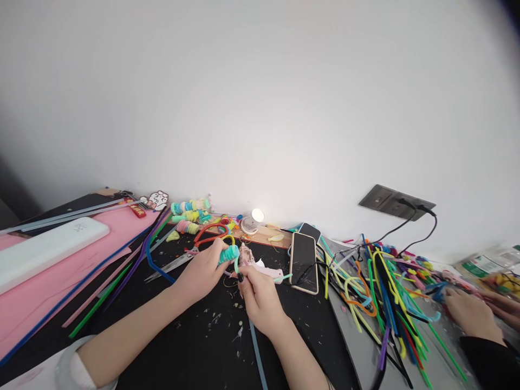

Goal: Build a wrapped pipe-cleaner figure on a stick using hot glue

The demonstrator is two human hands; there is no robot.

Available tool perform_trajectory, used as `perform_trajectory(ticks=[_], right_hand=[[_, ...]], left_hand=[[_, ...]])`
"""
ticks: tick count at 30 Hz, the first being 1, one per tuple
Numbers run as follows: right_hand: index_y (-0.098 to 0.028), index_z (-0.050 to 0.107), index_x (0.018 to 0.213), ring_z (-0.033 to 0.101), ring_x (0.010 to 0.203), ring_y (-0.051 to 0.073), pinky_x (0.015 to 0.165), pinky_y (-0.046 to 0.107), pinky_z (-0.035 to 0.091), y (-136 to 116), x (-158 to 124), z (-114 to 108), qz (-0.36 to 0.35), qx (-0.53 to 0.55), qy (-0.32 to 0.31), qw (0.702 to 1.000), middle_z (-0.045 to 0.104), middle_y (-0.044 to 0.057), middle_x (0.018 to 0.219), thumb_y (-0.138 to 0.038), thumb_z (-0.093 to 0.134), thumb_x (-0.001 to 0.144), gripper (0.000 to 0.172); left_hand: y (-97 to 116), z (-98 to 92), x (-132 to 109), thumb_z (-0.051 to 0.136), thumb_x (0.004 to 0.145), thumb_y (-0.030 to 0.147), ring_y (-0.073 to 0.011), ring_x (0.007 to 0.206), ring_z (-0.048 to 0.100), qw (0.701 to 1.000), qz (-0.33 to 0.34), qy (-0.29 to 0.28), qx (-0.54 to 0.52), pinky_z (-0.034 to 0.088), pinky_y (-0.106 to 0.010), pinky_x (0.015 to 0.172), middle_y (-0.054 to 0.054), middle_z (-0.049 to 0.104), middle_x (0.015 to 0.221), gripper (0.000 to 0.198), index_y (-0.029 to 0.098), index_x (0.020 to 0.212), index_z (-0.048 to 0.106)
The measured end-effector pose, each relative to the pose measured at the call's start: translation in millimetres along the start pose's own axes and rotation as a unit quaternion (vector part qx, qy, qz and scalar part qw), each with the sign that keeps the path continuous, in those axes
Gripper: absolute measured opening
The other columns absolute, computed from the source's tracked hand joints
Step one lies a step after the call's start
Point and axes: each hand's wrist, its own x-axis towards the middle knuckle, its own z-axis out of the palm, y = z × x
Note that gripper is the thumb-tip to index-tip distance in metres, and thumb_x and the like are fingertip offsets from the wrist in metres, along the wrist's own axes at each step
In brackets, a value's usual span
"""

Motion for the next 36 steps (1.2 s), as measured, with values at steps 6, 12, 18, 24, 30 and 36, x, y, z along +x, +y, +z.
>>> perform_trajectory(ticks=[6,12,18,24,30,36], right_hand=[[-0.019,0.059,0.096,0.051,0.054,0.016,0.056,0.025,0.037,-3,0,-1,-0.006,0.012,0.008,1.0,0.055,-0.001,0.062,-0.016,0.036,0.094,0.023],[-0.02,0.058,0.096,0.052,0.055,0.016,0.056,0.025,0.037,-3,-2,1,-0.01,0.009,0.001,1.0,0.056,-0.001,0.064,-0.017,0.037,0.095,0.021],[-0.019,0.058,0.096,0.051,0.053,0.015,0.055,0.025,0.037,-2,-1,1,-0.014,0.008,0.002,1.0,0.057,0.0,0.063,-0.017,0.037,0.094,0.021],[-0.02,0.058,0.092,0.055,0.057,0.016,0.056,0.025,0.037,-5,0,0,0.0,-0.014,-0.017,1.0,0.061,0.001,0.066,-0.015,0.039,0.092,0.02],[-0.019,0.061,0.086,0.055,0.061,0.017,0.058,0.027,0.036,-4,2,0,-0.02,-0.063,-0.022,0.998,0.062,0.002,0.069,-0.014,0.042,0.089,0.02],[-0.018,0.065,0.082,0.058,0.084,0.021,0.076,0.032,0.044,4,6,-12,-0.023,-0.057,-0.018,0.998,0.065,0.007,0.087,-0.019,0.047,0.092,0.021]], left_hand=[[5,-0.7,0,0.045,0.089,0.036,-0.0318,0.091,0.067,1.0,-0.003,-0.011,0.022,0.049,-0.041,0.073,-0.009,0.067,0.097,0.015,0.024,0.094,0.037],[4,0.0,0,0.041,0.091,0.035,-0.0306,0.09,0.068,0.999,0.0,-0.007,0.042,0.049,-0.04,0.073,-0.009,0.067,0.095,0.012,0.024,0.093,0.037],[4,-0.1,-1,0.04,0.091,0.035,-0.0287,0.082,0.069,0.997,0.007,0.019,0.078,0.048,-0.035,0.065,-0.006,0.067,0.087,0.011,0.024,0.091,0.037],[1,-2.1,0,0.041,0.09,0.035,-0.0291,0.081,0.07,0.994,-0.009,0.061,0.085,0.048,-0.034,0.064,-0.007,0.069,0.088,0.012,0.024,0.092,0.039],[-3,-4.9,0,0.044,0.09,0.038,-0.0277,0.077,0.069,0.994,-0.03,0.102,0.036,0.048,-0.033,0.063,-0.005,0.068,0.084,0.015,0.024,0.09,0.039],[-6,-11.3,1,0.046,0.09,0.039,-0.0247,0.074,0.066,0.994,-0.014,0.108,0.028,0.046,-0.032,0.062,-0.006,0.066,0.082,0.016,0.024,0.09,0.041]])
